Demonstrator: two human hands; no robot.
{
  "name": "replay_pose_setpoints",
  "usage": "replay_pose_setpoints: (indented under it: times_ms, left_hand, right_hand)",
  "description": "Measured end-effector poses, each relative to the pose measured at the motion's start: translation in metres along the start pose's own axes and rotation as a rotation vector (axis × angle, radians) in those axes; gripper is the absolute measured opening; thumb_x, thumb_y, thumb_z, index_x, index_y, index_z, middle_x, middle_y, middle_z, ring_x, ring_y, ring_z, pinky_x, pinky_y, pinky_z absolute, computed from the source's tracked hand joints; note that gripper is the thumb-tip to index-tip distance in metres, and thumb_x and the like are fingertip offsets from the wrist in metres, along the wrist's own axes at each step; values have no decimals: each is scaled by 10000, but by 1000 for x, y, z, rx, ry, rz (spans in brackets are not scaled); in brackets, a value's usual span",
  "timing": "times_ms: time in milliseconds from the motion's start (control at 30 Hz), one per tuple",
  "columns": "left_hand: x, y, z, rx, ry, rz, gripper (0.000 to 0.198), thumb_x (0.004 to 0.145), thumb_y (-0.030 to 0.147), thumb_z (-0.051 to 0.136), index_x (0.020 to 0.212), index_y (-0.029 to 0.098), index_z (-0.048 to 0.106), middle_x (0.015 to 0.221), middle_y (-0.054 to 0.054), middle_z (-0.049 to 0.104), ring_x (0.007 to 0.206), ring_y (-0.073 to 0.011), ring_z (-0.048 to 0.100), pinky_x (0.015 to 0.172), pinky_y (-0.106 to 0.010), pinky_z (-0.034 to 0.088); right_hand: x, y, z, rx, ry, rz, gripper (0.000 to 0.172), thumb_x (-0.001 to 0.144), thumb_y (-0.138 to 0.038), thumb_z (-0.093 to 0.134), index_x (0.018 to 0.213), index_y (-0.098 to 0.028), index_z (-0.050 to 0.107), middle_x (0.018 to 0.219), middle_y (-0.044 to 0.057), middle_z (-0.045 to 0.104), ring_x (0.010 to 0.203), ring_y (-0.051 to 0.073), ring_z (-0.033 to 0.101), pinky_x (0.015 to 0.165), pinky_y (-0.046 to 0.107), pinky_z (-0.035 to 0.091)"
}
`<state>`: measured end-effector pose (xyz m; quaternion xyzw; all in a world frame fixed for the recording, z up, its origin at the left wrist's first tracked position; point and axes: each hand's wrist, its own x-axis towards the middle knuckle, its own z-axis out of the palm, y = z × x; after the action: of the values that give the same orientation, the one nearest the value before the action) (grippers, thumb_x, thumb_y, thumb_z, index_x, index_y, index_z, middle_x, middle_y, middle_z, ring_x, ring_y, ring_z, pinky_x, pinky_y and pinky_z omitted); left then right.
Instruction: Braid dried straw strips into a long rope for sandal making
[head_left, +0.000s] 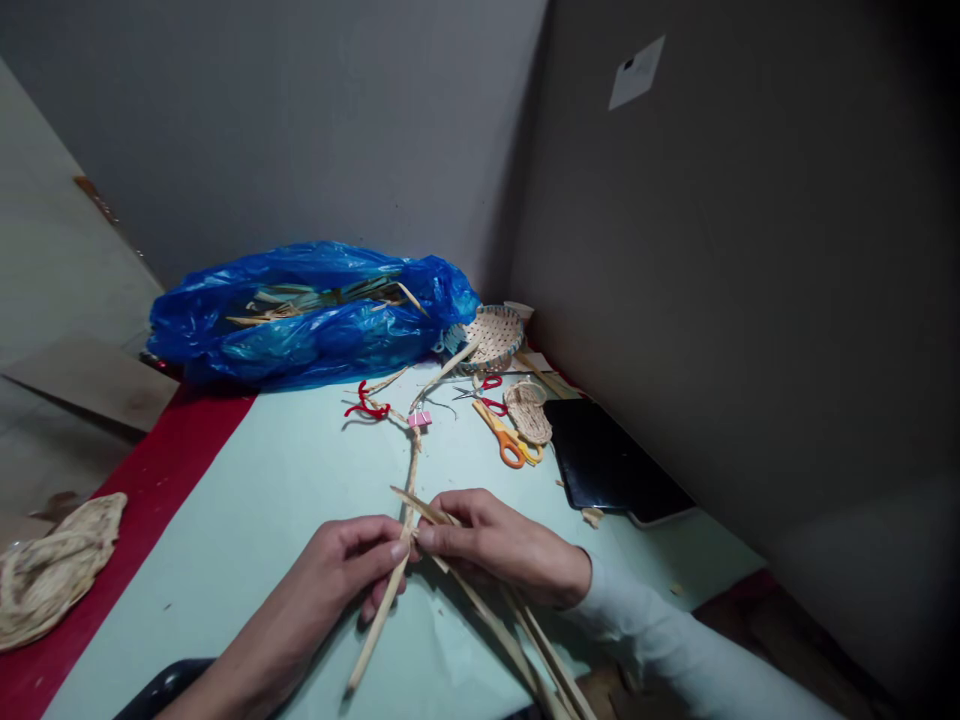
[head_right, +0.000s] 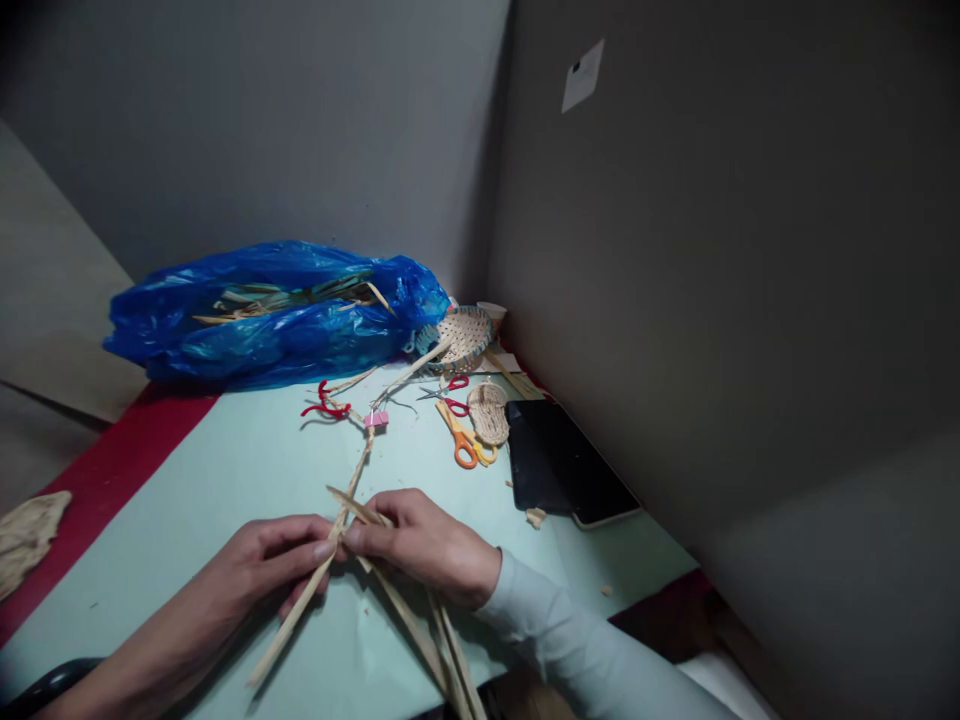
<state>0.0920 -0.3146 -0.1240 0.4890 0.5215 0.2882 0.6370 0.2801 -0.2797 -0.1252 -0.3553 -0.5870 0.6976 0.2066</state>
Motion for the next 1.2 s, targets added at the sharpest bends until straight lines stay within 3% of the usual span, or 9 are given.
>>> replay_pose_setpoints:
  times_ms: [167, 333, 567, 900, 1067, 1200]
  left_hand:
    - [1, 4, -1, 67, 42, 4, 231, 765, 351, 630, 690, 133, 629, 513, 57, 463, 478, -83, 349, 488, -218, 262]
    - [0, 5, 3, 62, 57, 48, 236, 744, 371, 657, 699, 140, 636, 519, 57, 453, 486, -89, 365, 483, -216, 271]
    - [0, -4, 4, -50, 22, 38, 243, 755, 388, 678, 794, 164, 590, 568, 66, 459, 493, -81, 358, 483, -207, 262]
    - [1, -8, 5, -107, -2, 30, 262, 753, 366, 681, 881, 151, 602, 593, 54, 493, 500, -87, 392, 495, -219, 287]
    - [2, -6, 6, -83, -3, 20, 231, 763, 363, 665, 841, 159, 589, 565, 60, 484, 483, -82, 389, 488, -216, 268]
    - [3, -8, 4, -74, 16, 17, 223, 757, 354, 665, 794, 156, 569, 558, 70, 461, 472, -71, 376, 474, -207, 269]
  right_hand:
    - [1, -3, 0, 141, 7, 66, 300, 778, -408, 670, 747, -160, 504, 551, -79, 360, 465, 55, 265, 425, 219, 163]
    - [1, -3, 1, 146, -54, 40, 352, 733, -438, 711, 740, -160, 496, 564, -79, 359, 483, 55, 259, 437, 219, 160]
    - [2, 6, 3, -61, -1, -7, 233, 713, -288, 661, 707, -164, 464, 603, -60, 374, 544, 66, 283, 469, 205, 211]
    - [-2, 14, 10, -666, 282, -91, 56, 732, -218, 534, 708, -169, 524, 593, -41, 453, 535, 83, 325, 490, 222, 239]
    - [-8, 6, 8, -720, 222, -93, 206, 767, -214, 511, 578, -159, 450, 538, -56, 307, 536, 78, 260, 500, 236, 208]
    - [-10, -2, 4, -676, 218, -95, 162, 820, -245, 500, 684, -156, 512, 595, -41, 413, 570, 89, 340, 524, 227, 237]
